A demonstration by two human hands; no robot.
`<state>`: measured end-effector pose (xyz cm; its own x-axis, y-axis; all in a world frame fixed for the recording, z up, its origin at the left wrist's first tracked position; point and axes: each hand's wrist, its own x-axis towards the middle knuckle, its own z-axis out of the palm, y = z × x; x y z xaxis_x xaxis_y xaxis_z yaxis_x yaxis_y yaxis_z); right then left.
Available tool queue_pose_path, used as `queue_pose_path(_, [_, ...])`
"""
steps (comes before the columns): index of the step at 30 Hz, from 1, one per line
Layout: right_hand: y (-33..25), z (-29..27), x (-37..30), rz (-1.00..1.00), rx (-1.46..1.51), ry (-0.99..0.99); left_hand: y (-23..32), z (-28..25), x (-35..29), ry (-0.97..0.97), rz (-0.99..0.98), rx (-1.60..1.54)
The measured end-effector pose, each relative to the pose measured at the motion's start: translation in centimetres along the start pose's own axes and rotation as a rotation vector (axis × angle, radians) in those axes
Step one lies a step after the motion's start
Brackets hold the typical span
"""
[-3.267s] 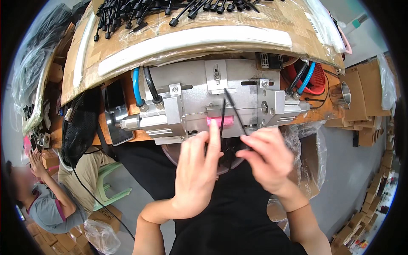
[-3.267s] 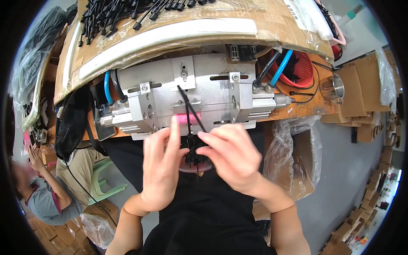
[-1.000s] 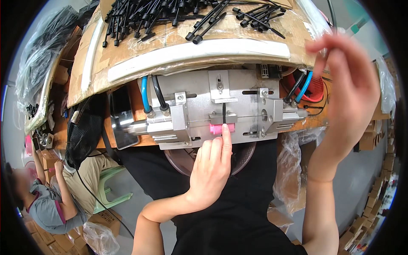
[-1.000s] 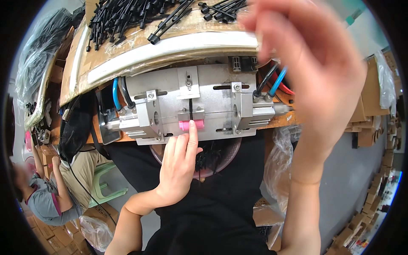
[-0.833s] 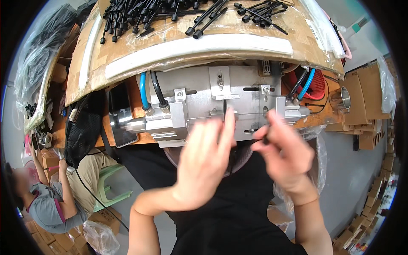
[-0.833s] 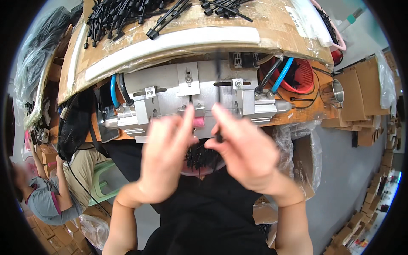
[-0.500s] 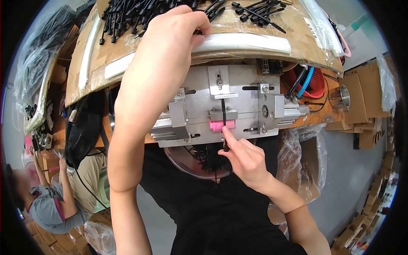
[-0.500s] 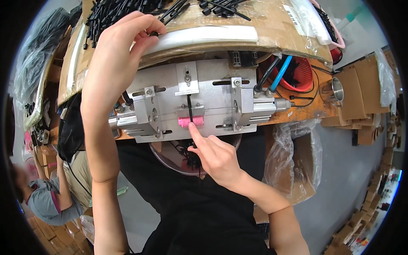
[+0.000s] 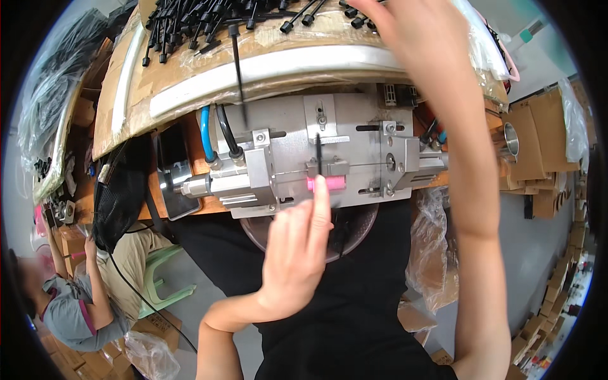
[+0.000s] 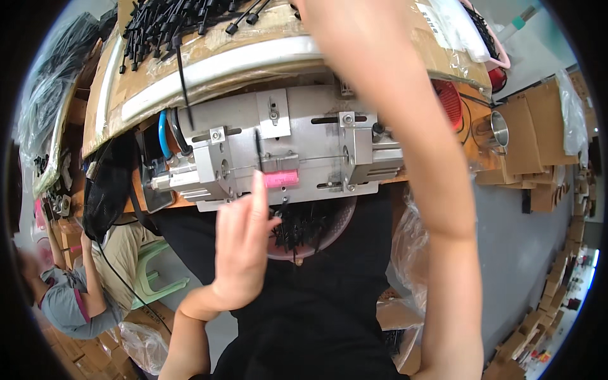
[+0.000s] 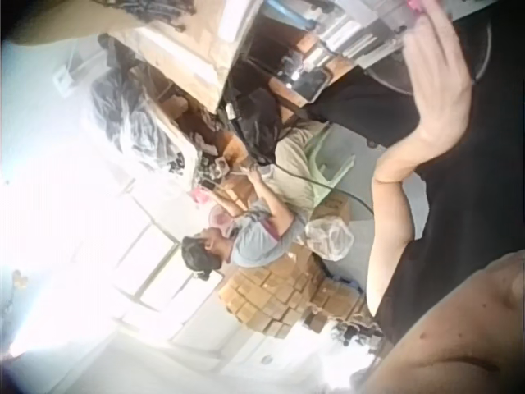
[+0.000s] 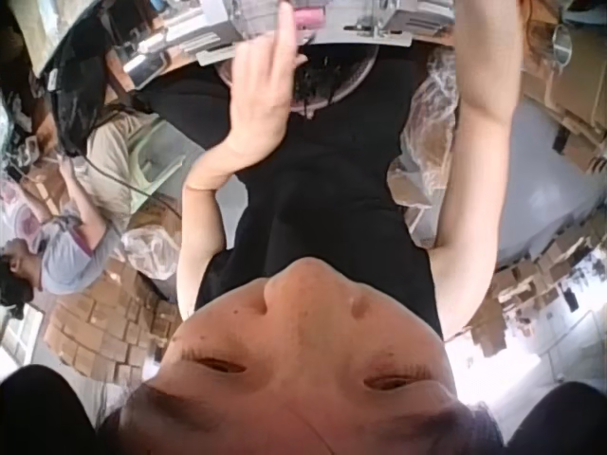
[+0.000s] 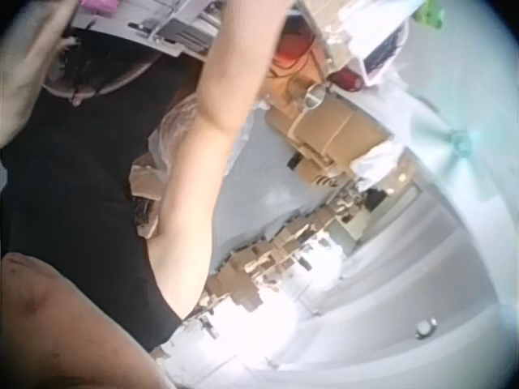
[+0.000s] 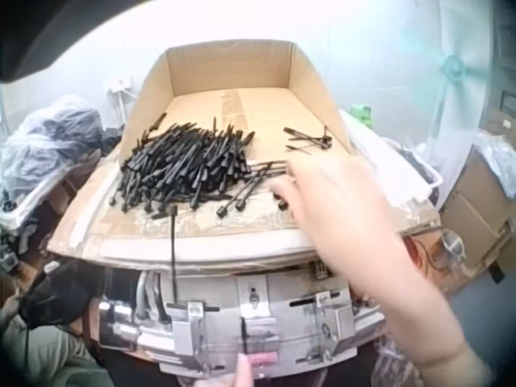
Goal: The person repeatedly picks black cable ties from a pile on a cardboard surface and inserts them into a metal jig with a pink guide. They then press a lever to secure the ties and drop the finished items into a bowl below. The process is repeated continuously throughout the clip.
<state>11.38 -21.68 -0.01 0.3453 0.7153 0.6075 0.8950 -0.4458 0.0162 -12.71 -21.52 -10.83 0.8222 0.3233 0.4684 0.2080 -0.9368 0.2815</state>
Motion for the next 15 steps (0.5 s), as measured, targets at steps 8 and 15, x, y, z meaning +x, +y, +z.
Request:
queue_pose_path(8, [0.2, -2.2, 7.2, 0.276, 0.187, -0.360, 1.0, 2.9, -0.4, -0.129, 0.028, 0.100])
queue_pose_path(15, [-1.3, -4.6, -6.0, 0.326, 0.878, 0.123, 0.3, 1.7, -0.5, -0.186, -0.003, 0.011])
